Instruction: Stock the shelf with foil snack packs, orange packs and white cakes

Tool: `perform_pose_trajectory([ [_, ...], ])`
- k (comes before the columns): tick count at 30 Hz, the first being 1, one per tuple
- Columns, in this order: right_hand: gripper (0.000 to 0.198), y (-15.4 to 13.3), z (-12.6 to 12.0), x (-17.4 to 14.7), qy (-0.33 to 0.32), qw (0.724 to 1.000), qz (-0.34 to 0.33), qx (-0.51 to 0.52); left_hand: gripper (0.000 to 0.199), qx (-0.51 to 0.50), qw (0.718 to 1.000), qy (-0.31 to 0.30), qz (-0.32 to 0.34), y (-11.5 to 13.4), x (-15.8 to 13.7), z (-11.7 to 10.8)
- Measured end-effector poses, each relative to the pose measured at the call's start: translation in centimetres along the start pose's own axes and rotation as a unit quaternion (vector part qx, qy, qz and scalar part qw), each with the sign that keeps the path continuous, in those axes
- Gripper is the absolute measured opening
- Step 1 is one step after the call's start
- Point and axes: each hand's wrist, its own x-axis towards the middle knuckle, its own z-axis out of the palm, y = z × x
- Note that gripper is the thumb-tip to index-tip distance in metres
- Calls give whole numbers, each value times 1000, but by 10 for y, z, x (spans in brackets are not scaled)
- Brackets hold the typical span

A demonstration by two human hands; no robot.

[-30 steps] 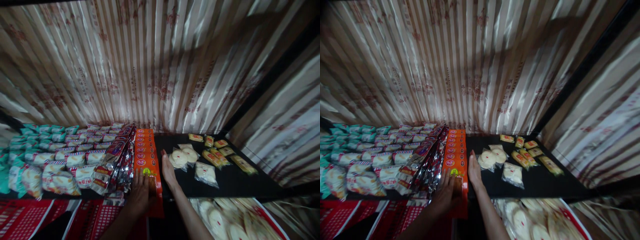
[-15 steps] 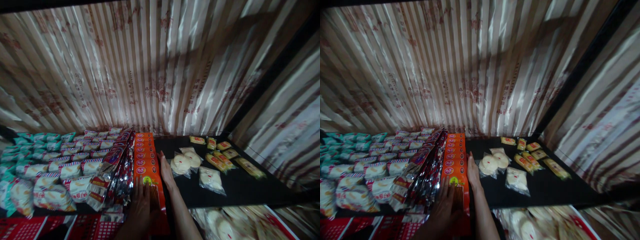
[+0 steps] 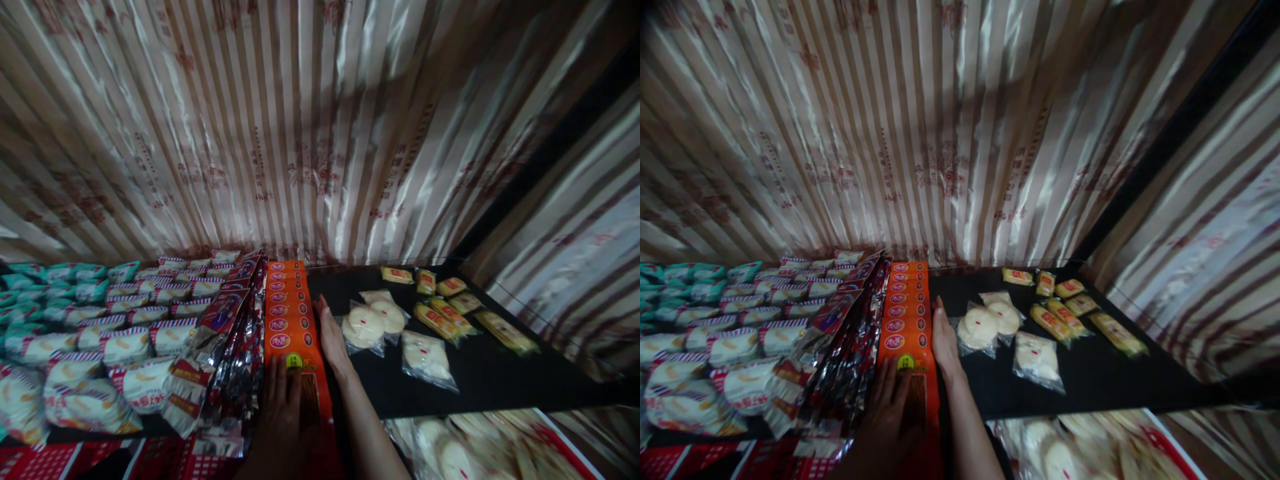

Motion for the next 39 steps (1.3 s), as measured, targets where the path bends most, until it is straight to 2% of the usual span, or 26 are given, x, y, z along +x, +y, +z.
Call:
perform_pose_trajectory([
  [9, 74, -2, -2, 24, -20, 999, -7, -44, 80, 16, 1000, 0, -1, -5, 7, 14],
  [17, 77, -10, -2, 26, -41, 998, -4, -48, 82, 31, 1000, 0, 2, -3, 6, 10],
  [21, 79, -16, -3, 10, -40, 999, 4, 13, 79, 28, 1000, 0, -3, 0, 4, 9],
  [25, 82, -15, -6, -24, -14, 997, 21, 69, 75, 25, 999, 27, 4, 2, 2, 8],
  [28, 87, -12, -10, -52, 18, 996, 40, 72, 74, 18, 999, 35, 13, 4, 0, 6],
  [31, 85, -11, -12, -72, 15, 997, 47, 63, 79, 23, 999, 39, 14, 4, 0, 6],
  [39, 79, -8, -8, -82, -20, 997, 45, 57, 81, 42, 996, 78, 24, -3, 6, 17],
])
